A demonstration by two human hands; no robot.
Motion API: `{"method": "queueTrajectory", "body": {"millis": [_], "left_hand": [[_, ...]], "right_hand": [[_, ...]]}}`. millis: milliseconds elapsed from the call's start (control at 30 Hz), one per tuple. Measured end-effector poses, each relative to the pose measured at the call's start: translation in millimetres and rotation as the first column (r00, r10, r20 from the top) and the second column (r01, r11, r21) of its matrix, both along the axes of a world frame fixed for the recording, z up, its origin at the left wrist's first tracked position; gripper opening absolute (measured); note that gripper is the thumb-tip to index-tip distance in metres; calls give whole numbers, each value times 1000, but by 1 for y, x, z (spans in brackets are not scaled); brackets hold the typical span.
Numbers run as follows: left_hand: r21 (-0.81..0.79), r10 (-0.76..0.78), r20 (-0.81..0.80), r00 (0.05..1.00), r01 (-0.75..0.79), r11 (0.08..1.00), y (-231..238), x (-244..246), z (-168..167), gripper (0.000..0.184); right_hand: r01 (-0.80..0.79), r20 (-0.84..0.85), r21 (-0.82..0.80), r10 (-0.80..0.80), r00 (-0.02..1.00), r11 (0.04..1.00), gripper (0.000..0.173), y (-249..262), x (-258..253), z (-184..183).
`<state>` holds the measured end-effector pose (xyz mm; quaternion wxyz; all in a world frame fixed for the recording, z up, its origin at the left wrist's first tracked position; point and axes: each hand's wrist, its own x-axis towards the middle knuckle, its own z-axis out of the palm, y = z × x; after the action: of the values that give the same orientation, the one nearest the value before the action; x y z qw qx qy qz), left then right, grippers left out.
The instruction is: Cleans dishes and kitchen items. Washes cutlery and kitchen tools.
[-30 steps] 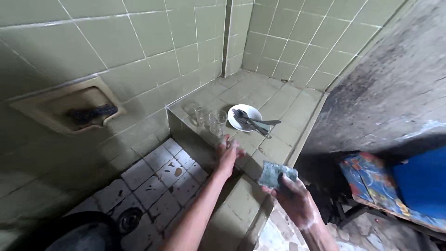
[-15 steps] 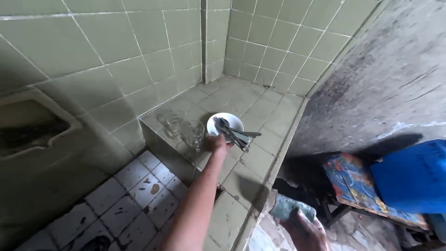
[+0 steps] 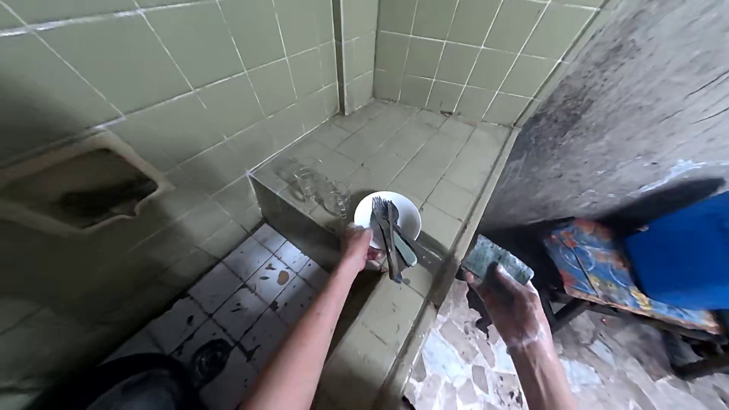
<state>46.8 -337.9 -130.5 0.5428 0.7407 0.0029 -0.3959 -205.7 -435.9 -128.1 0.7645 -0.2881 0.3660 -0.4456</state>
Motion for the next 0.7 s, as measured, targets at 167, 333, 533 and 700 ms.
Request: {"method": "queueTrajectory", "body": {"millis": [167,333,533,700], "left_hand": [[-38,-5,-6,1000,4,999,21,-25,9,66],[-124,-83,-288,954,48,991,29,-50,33,45],[81,-322,-51,945,326,942,32,-38,42,36],[100,-313,-28,949,315,944,45,-27,59,30]], "right_hand": [[29,-43,-3,-29,999,1000,24,6,5,-1],[22,-116,-40,-26,993,999,25,6,4,0],[15,-166,-106,-33,986,994,26,10,9,11],[6,-165,-228,-45,985,974,23,22,23,18]]}}
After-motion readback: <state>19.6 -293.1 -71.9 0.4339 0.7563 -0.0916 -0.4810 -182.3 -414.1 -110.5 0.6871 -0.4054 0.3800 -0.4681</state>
